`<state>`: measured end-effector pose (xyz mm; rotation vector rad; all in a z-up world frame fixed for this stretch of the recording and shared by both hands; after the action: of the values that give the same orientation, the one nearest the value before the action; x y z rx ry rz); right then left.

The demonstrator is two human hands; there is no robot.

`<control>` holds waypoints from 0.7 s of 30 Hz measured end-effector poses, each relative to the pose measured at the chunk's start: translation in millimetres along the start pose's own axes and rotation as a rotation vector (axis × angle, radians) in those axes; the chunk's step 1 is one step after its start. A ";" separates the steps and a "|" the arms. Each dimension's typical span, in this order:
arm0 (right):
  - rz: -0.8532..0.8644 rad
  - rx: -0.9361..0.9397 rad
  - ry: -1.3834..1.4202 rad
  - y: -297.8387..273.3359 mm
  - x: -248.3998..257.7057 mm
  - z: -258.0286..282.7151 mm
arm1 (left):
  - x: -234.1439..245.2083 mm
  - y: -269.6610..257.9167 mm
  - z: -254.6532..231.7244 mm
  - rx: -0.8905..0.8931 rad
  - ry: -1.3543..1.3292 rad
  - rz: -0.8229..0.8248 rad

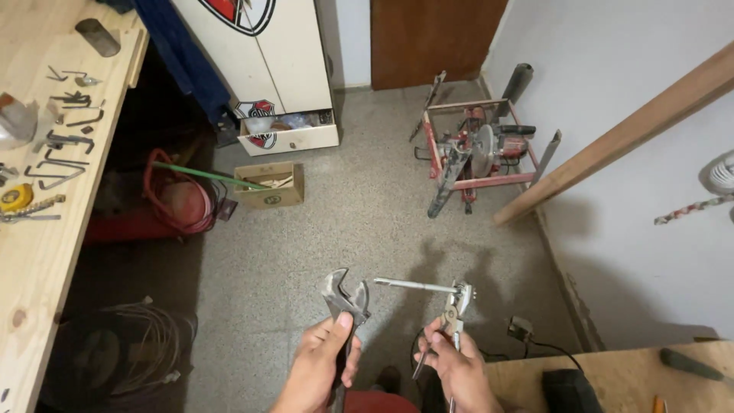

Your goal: Assemble and adjust mechanical components on a workbench using hand tools like pliers and wrenches.

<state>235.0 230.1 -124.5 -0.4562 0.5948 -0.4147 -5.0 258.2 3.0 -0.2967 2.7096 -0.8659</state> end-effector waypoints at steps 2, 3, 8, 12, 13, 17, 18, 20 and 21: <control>0.023 0.005 0.029 1.4 -3.7 -0.6 | -4.2 -4.9 -9.7 -0.069 -0.029 0.153; 0.020 0.004 0.033 1.2 -4.0 0.9 | -5.4 -3.5 -5.1 -0.067 -0.024 0.154; 0.036 -0.023 0.056 1.2 -8.9 9.6 | -16.8 -7.6 -0.5 -0.028 -0.004 0.082; 0.043 -0.103 0.100 8.6 -1.6 5.2 | -25.5 -17.0 -18.5 -0.076 0.000 0.282; 0.073 -0.106 0.104 9.8 -3.6 4.3 | -24.7 -15.1 -15.2 -0.054 0.011 0.306; 0.181 -0.111 0.148 1.2 -6.8 12.9 | -28.9 -15.9 -8.6 -0.068 0.123 0.157; 0.193 -0.121 0.132 1.8 -2.5 12.4 | -28.8 -17.9 -10.1 -0.070 0.106 0.141; 0.100 -0.148 0.061 6.8 7.6 9.0 | -32.2 -19.9 -17.7 -0.064 0.028 0.215; 0.108 -0.146 0.057 8.3 1.3 14.0 | -29.9 -18.8 -18.0 -0.073 0.024 0.213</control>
<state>246.6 240.3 -119.0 -0.5499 0.7050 -0.2831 19.3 261.1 34.1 -0.0112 2.7351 -0.7161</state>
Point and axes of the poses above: each hand's wrist, its own y-axis towards the middle knuckle, its own x-axis out of the back of the hand, z = x × y, the point moved 5 cm from there along y, towards the middle knuckle, and after that the axes turned 11 degrees about -z, right-handed, at the moved point
